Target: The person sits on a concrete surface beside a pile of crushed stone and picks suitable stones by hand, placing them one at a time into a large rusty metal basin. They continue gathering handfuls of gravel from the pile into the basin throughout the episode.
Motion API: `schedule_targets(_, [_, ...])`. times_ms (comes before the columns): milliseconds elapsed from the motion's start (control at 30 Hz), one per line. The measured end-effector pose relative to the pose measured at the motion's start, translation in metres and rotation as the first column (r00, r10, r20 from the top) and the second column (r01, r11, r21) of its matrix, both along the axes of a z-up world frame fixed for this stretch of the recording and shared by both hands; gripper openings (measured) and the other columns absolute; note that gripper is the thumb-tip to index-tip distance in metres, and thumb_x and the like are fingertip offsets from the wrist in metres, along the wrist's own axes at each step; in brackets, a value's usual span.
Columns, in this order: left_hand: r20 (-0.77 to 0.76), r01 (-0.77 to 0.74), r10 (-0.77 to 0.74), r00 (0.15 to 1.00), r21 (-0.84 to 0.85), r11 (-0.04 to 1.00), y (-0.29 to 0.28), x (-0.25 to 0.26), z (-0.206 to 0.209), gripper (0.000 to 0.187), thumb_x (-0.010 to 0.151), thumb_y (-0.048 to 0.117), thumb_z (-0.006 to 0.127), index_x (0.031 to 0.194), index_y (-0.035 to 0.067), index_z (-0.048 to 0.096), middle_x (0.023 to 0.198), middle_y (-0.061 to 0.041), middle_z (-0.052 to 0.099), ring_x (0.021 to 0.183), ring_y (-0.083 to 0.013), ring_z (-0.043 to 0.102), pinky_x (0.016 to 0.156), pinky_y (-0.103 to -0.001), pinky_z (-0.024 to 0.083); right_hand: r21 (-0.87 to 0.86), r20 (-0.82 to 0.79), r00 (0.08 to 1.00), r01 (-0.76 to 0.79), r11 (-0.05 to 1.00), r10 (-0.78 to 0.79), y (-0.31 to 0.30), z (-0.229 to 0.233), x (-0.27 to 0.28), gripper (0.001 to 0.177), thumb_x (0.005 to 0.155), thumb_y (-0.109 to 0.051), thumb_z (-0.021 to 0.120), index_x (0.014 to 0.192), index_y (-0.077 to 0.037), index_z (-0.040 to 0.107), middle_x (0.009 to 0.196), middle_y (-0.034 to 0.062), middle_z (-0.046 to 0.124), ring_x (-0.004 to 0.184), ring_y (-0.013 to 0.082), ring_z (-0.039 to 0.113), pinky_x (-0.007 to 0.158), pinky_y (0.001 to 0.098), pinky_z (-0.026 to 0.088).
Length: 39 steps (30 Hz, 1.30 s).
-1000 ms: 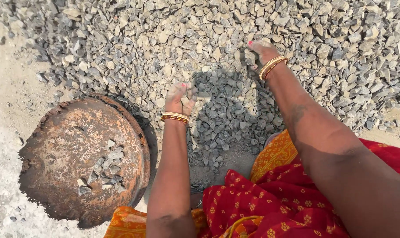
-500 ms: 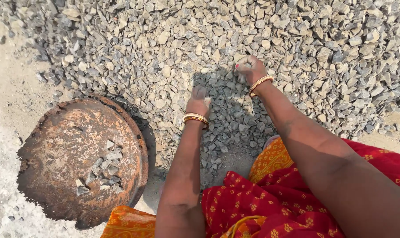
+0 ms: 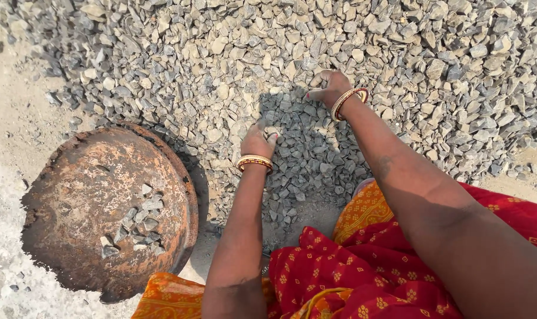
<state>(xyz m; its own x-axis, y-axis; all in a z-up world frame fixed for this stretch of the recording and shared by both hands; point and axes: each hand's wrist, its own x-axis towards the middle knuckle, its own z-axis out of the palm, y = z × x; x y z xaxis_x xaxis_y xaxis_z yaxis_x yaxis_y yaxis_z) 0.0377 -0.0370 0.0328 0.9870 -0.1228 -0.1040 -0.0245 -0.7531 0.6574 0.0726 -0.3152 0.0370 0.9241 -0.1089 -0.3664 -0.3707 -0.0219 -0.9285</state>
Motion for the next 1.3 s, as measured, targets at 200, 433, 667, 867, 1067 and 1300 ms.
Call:
schedule_targets(200, [0.063,0.226,-0.263,0.963,0.349,0.91,-0.008,0.001,-0.038,0.049,0.079,0.018,0.073,0.127,0.025,0.062,0.129,-0.023,0.064,0.1,-0.0409,0.068,0.083,-0.048,0.055,-0.396,-0.033,0.995,-0.098,0.913,0.092,0.014,-0.035,-0.01,0.041,0.082,-0.028,0.081,0.111,-0.003,0.068,0.096,0.0193,0.073,0.077,0.0281,0.069,0.071,0.0452,0.054])
schedule_targets(433, [-0.602,-0.616,-0.189,0.776,-0.787,-0.023,0.054,0.002,-0.062,0.034,0.098,0.021,0.069,0.129,0.01,0.063,0.105,-0.016,0.073,0.083,-0.03,0.069,0.067,-0.042,0.057,0.569,-0.024,0.998,0.056,0.82,-0.052,-0.018,0.014,-0.018,0.042,0.093,-0.03,0.074,0.124,-0.003,0.066,0.102,0.0133,0.072,0.074,0.0222,0.069,0.059,0.034,0.054])
schedule_targets(667, [-0.669,-0.695,-0.189,0.719,-0.687,-0.213,0.031,0.021,0.024,0.025,0.094,0.023,0.065,0.107,0.002,0.061,0.098,-0.014,0.069,0.084,-0.0347,0.076,0.078,-0.05,0.068,0.637,-0.131,0.957,0.281,0.718,-0.258,-0.017,0.005,0.007,0.036,0.09,-0.031,0.076,0.116,-0.008,0.071,0.103,0.0124,0.075,0.078,0.0239,0.069,0.058,0.0365,0.053])
schedule_targets(867, [-0.603,-0.55,0.073,0.794,-0.662,0.509,0.003,0.069,-0.004,0.029,0.088,0.003,0.067,0.116,0.008,0.065,0.095,-0.008,0.07,0.071,-0.0151,0.067,0.06,-0.036,0.063,-0.752,0.067,0.955,-0.143,0.644,0.29,0.039,0.028,0.004,0.045,0.083,-0.033,0.078,0.116,-0.006,0.066,0.105,0.0205,0.073,0.102,0.0343,0.07,0.092,0.046,0.055])
schedule_targets(1067, [0.006,-0.156,0.157,0.988,-0.083,0.984,-0.018,0.099,0.015,0.044,0.085,0.004,0.067,0.128,0.013,0.066,0.105,-0.012,0.075,0.091,-0.0271,0.073,0.083,-0.039,0.059,-0.876,-0.216,0.908,-0.343,0.339,0.359,0.047,0.009,0.001,0.057,0.091,-0.037,0.068,0.137,-0.007,0.049,0.132,0.0201,0.062,0.112,0.0368,0.067,0.092,0.0488,0.054])
schedule_targets(1300, [-0.271,-0.173,0.168,0.948,0.005,0.985,-0.039,0.103,0.034,0.043,0.106,0.021,0.058,0.147,0.014,0.048,0.125,-0.029,0.062,0.117,-0.0434,0.06,0.101,-0.051,0.045,-0.849,-0.376,0.839,-0.482,0.217,0.393,0.059,0.025,-0.006,0.059,0.091,-0.041,0.066,0.139,-0.013,0.048,0.137,0.0188,0.056,0.114,0.0375,0.066,0.089,0.0499,0.056])
